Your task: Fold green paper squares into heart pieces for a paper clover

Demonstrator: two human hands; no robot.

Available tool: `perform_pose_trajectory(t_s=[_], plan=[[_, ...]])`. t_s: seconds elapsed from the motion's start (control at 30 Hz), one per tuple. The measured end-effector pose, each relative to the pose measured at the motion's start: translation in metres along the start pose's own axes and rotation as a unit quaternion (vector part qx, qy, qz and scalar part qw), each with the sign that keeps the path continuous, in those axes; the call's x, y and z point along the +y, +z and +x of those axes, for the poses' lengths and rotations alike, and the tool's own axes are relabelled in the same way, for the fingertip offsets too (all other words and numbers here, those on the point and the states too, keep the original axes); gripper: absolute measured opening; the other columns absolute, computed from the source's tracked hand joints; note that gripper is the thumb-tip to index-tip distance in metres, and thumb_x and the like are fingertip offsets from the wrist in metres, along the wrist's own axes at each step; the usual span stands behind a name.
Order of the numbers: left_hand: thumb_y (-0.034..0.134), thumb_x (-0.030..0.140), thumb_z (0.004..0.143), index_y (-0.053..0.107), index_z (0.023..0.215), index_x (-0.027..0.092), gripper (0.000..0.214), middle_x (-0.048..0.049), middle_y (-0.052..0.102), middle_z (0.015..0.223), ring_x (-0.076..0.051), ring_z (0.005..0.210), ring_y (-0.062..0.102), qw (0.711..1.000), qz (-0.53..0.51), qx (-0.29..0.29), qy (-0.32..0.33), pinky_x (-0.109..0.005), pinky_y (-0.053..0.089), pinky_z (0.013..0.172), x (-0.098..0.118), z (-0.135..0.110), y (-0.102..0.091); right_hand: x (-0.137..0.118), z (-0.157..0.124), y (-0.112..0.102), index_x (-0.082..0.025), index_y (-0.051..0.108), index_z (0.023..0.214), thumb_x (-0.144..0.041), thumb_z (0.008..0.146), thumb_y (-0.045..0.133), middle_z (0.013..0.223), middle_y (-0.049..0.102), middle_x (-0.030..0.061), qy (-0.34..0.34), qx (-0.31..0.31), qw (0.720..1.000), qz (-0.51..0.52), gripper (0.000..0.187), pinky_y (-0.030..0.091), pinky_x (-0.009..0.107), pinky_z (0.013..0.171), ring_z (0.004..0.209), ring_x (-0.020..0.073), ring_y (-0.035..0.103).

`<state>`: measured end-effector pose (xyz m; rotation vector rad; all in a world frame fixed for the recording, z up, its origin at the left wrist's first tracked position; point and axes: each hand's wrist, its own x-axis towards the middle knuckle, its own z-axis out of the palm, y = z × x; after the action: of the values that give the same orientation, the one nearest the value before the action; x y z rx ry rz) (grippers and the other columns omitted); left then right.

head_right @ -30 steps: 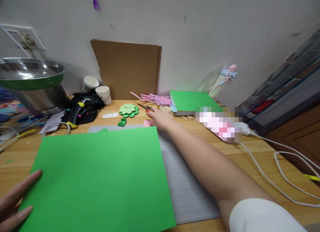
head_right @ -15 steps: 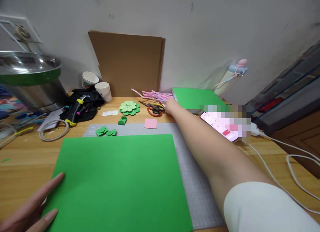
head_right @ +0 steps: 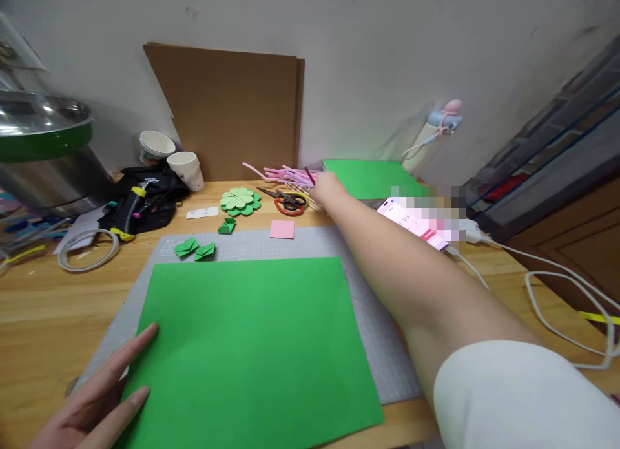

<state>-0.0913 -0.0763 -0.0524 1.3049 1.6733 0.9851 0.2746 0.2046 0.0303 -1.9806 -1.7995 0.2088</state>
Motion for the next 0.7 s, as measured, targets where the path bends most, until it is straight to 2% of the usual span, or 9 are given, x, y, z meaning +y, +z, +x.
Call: perform_pose_trajectory(t_s=[0.07, 0.13, 0.23, 0.3, 0.37, 0.43, 0.5, 0.6, 0.7], plan=[[0.064, 0.048, 0.076, 0.054, 0.127, 0.042, 0.053, 0.0067, 0.05, 0.139, -0.028, 0.131, 0.041, 1.0, -0.013, -0.001, -0.022, -0.047, 0.025, 0.11, 0.014, -0.001, 0.008, 0.006, -0.018, -0.019, -0.009, 0.062, 0.087, -0.017, 0.078, 0.065, 0.084, 0.066, 0.0122, 0.014, 0.035, 0.999, 0.011, 0.013, 0.05, 0.033, 0.067, 0.08, 0.0243, 0.064], [0.062, 0.048, 0.076, 0.053, 0.128, 0.04, 0.054, 0.0052, 0.051, 0.138, -0.029, 0.128, 0.044, 0.999, -0.015, 0.002, -0.028, -0.049, 0.025, 0.11, 0.03, -0.003, 0.017, 0.013, -0.049, -0.04, -0.013, 0.061, 0.088, -0.013, 0.08, 0.058, 0.078, 0.066, 0.0081, 0.011, 0.061, 0.998, 0.031, 0.009, 0.048, 0.029, 0.063, 0.076, 0.0216, 0.064], [0.061, 0.048, 0.077, 0.053, 0.128, 0.04, 0.052, 0.0052, 0.051, 0.138, -0.029, 0.129, 0.044, 1.0, 0.0, 0.004, -0.024, -0.05, 0.024, 0.112, 0.049, -0.006, 0.032, 0.03, -0.119, -0.067, -0.019, 0.058, 0.09, -0.015, 0.085, 0.048, 0.069, 0.064, 0.0003, -0.009, 0.056, 0.995, 0.082, 0.013, 0.046, 0.024, 0.053, 0.059, 0.0143, 0.061], [0.059, 0.046, 0.079, 0.052, 0.129, 0.04, 0.051, 0.0051, 0.05, 0.139, -0.028, 0.13, 0.042, 1.0, 0.003, -0.002, -0.011, -0.05, 0.023, 0.112, 0.055, -0.006, 0.041, 0.044, -0.176, -0.075, -0.021, 0.059, 0.093, -0.023, 0.089, 0.045, 0.074, 0.067, 0.0014, -0.046, 0.054, 0.971, 0.227, 0.015, 0.045, 0.024, 0.049, 0.06, 0.0144, 0.062], [0.058, 0.045, 0.08, 0.051, 0.13, 0.039, 0.05, 0.0044, 0.05, 0.139, -0.027, 0.13, 0.042, 1.0, 0.002, -0.022, 0.004, -0.049, 0.024, 0.112, 0.058, -0.005, 0.049, 0.06, -0.234, -0.074, -0.022, 0.061, 0.091, -0.03, 0.091, 0.046, 0.08, 0.068, 0.0029, -0.034, 0.092, 0.955, 0.28, 0.017, 0.049, 0.025, 0.056, 0.07, 0.0161, 0.064], [0.057, 0.042, 0.082, 0.049, 0.131, 0.039, 0.049, 0.0039, 0.051, 0.138, -0.026, 0.13, 0.042, 0.999, 0.008, -0.043, 0.023, -0.048, 0.024, 0.113, 0.06, -0.004, 0.055, 0.076, -0.287, -0.065, -0.022, 0.063, 0.087, -0.03, 0.093, 0.044, 0.088, 0.069, 0.0035, -0.002, 0.111, 0.963, 0.246, 0.021, 0.051, 0.029, 0.073, 0.083, 0.0167, 0.065], [0.055, 0.038, 0.083, 0.049, 0.131, 0.038, 0.049, 0.0043, 0.049, 0.14, -0.024, 0.132, 0.04, 0.997, 0.026, -0.049, 0.045, -0.046, 0.022, 0.114, 0.062, -0.001, 0.06, 0.09, -0.33, -0.053, -0.024, 0.062, 0.097, -0.027, 0.091, 0.049, 0.1, 0.069, 0.0043, 0.016, 0.112, 0.972, 0.204, 0.015, 0.05, 0.032, 0.081, 0.095, 0.0187, 0.064], [0.054, 0.034, 0.084, 0.047, 0.133, 0.037, 0.05, 0.0042, 0.048, 0.141, -0.023, 0.132, 0.039, 0.996, 0.05, -0.04, 0.066, -0.045, 0.021, 0.114, 0.065, 0.003, 0.064, 0.105, -0.372, -0.035, -0.024, 0.056, 0.097, -0.018, 0.088, 0.053, 0.112, 0.066, 0.0061, -0.019, 0.11, 0.974, 0.199, 0.011, 0.048, 0.037, 0.091, 0.102, 0.02, 0.063], [0.054, 0.035, 0.082, 0.047, 0.133, 0.038, 0.052, 0.0037, 0.05, 0.139, -0.025, 0.127, 0.046, 0.996, 0.072, -0.025, 0.053, -0.047, 0.028, 0.11, 0.067, 0.006, 0.068, 0.115, -0.385, -0.025, -0.022, 0.052, 0.1, -0.01, 0.085, 0.052, 0.12, 0.063, 0.009, -0.102, 0.093, 0.976, 0.17, 0.019, 0.038, 0.046, 0.104, 0.115, 0.0221, 0.057]])
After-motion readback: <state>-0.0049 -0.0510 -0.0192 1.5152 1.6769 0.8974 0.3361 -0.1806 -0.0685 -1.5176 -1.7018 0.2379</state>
